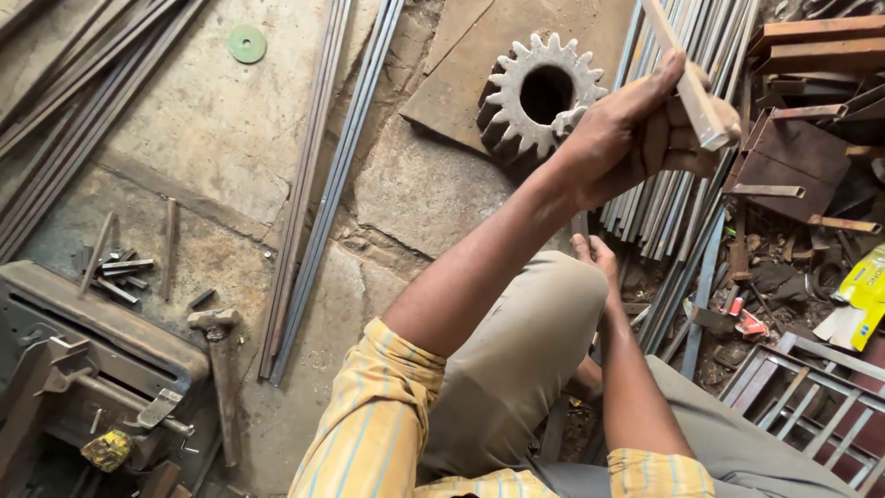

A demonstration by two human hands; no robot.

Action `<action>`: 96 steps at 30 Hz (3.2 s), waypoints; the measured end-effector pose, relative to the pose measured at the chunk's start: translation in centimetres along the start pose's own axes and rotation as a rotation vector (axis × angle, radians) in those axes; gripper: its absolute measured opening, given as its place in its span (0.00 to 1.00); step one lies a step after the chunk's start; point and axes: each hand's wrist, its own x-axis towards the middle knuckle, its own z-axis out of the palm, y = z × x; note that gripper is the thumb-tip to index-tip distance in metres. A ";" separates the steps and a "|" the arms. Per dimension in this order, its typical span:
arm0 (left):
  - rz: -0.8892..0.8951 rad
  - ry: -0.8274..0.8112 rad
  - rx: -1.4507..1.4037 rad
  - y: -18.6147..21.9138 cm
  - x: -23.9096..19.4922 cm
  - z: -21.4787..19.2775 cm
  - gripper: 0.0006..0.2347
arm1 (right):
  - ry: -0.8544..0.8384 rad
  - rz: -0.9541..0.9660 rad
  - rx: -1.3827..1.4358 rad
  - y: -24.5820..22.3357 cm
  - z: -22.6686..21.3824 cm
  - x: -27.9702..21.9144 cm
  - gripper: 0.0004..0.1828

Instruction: The person straightens metal rods by placing them against a large gear on the floor and striking them with a hammer. The person handles several rods one by one, repositioning them and hitting them until they are straight.

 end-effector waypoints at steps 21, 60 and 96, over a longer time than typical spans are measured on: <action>-0.365 0.988 1.750 -1.3 -19.9 -23.0 0.17 | 0.063 -0.145 0.064 5.1 -1.6 2.1 0.40; -0.695 1.056 1.159 -2.0 -53.1 -11.9 0.19 | 0.077 -0.158 0.117 -11.8 0.7 11.5 0.34; 0.007 0.002 -0.172 -0.8 -9.6 9.7 0.17 | 0.018 -0.240 -0.150 5.5 -1.2 3.1 0.30</action>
